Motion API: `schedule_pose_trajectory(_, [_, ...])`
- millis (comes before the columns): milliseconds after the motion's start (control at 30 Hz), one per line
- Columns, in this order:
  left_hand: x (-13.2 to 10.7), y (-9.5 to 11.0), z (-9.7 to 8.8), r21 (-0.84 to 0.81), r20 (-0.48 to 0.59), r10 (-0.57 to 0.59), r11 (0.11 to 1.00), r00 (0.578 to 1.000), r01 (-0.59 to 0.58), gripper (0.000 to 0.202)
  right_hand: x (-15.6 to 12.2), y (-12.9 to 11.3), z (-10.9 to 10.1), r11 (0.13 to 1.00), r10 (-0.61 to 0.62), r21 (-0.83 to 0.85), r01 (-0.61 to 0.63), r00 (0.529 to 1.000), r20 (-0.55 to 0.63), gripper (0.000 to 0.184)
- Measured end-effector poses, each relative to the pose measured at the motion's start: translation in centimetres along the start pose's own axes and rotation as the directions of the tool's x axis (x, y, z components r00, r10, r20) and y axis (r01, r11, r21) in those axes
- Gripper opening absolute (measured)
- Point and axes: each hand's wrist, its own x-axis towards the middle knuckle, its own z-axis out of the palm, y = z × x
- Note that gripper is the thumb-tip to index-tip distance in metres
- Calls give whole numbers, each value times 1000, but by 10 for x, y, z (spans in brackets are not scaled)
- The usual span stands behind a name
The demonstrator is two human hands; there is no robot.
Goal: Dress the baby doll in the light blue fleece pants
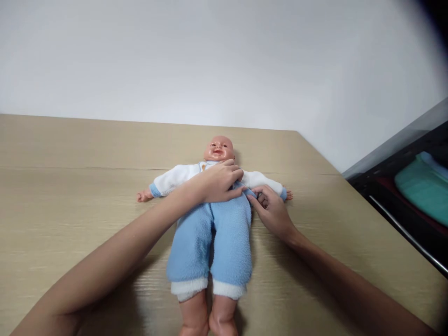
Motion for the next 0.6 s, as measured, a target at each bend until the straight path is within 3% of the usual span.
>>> schedule_pose_trajectory(367, [2,-2,1,-11,-48,12,1000,999,-12,30,1,-2,-3,994,55,96,-58,998,30,27])
schedule_pose_trajectory(500, [1,-3,3,112,-74,136,986,988,-127,27,1,0,-3,991,89,92,-94,994,65,31])
schedule_pose_trajectory(600, [1,-3,2,276,-98,239,939,966,-204,29,0,2,-3,998,62,-19,-61,997,41,29])
